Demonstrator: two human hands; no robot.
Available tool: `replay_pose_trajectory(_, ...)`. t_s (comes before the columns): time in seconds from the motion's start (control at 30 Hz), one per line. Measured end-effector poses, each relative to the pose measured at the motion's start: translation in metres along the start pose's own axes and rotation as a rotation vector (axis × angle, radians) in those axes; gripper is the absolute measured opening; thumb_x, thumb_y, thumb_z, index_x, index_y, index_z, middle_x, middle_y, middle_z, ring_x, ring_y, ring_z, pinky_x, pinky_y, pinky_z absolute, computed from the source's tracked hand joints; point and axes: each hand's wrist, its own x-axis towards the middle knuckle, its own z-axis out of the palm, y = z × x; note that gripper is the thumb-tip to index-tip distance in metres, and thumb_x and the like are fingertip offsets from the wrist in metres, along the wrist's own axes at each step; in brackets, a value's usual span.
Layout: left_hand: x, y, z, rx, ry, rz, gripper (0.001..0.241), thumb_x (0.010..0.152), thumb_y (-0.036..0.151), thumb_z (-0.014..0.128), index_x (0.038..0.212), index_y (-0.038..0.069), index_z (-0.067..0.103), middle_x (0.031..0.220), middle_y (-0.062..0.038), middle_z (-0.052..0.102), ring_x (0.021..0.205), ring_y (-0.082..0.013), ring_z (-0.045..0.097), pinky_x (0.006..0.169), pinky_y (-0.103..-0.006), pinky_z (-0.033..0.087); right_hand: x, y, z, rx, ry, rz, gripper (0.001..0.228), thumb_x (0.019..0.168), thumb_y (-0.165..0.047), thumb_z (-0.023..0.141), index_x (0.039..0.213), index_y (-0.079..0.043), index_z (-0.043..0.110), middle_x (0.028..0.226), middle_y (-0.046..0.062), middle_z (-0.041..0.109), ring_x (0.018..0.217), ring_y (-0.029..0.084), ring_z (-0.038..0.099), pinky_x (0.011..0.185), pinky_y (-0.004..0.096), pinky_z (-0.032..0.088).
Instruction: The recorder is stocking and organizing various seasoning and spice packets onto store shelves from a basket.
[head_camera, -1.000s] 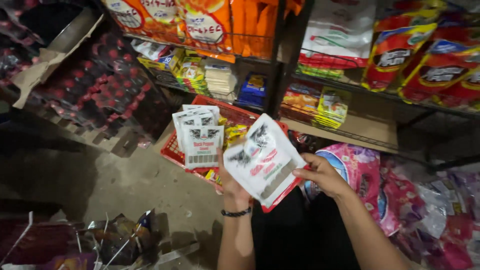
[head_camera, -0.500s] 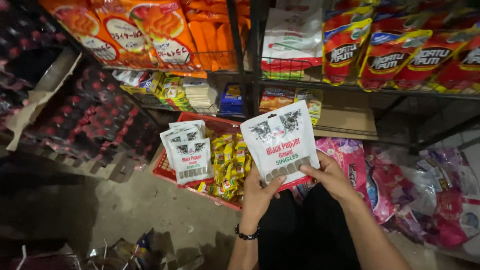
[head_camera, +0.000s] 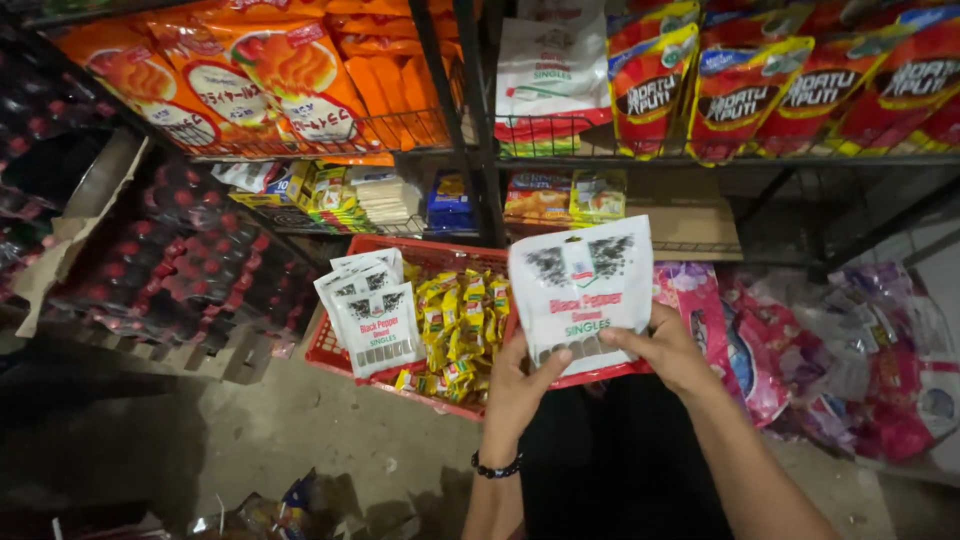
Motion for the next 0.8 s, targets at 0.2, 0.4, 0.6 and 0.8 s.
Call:
replay_pose_trajectory(0.2, 0.003, 0.003, 0.007, -0.026, 0.095, -0.113, 0.032, 0.089, 0.011, 0.078, 0.116, -0.004, 0.070, 0.105, -0.008, 0.077, 0.091, -0.0111, 0.069, 0.080, -0.0277, 0.057, -0.005, -0.008, 0.003, -0.079, -0.126, 0.014, 0.039, 0.079, -0.013, 0.081, 0.115, -0.002, 0.073, 0.106, 0.007, 0.078, 0.096, 0.016, 0.071, 0.087, 0.033, 0.056)
replay_pose_trajectory(0.4, 0.006, 0.006, 0.011, -0.068, 0.090, -0.088, 0.033, 0.092, 0.013, 0.077, 0.119, -0.004, 0.068, 0.107, -0.008, 0.077, 0.093, -0.0108, 0.070, 0.081, -0.0271, 0.056, -0.009, -0.014, 0.006, -0.052, -0.104, -0.016, 0.032, 0.082, -0.013, 0.081, 0.111, -0.001, 0.076, 0.105, 0.009, 0.079, 0.095, 0.016, 0.071, 0.086, 0.032, 0.056)
replay_pose_trajectory(0.6, 0.007, 0.010, 0.017, -0.058, 0.095, -0.144, 0.033, 0.092, 0.016, 0.076, 0.116, -0.005, 0.069, 0.104, -0.010, 0.077, 0.088, -0.0116, 0.069, 0.076, -0.0275, 0.056, -0.011, -0.016, 0.007, 0.092, 0.016, 0.015, 0.034, 0.082, -0.012, 0.080, 0.114, 0.000, 0.072, 0.104, 0.008, 0.078, 0.093, 0.016, 0.072, 0.084, 0.032, 0.058)
replay_pose_trajectory(0.8, 0.008, 0.009, 0.022, -0.064, 0.086, -0.108, 0.034, 0.093, 0.016, 0.076, 0.119, -0.005, 0.067, 0.107, -0.009, 0.076, 0.092, -0.0111, 0.069, 0.081, -0.0279, 0.056, -0.012, -0.017, 0.005, 0.096, 0.055, -0.008, 0.030, 0.085, -0.010, 0.079, 0.113, 0.000, 0.073, 0.104, 0.008, 0.078, 0.092, 0.015, 0.072, 0.083, 0.031, 0.059)
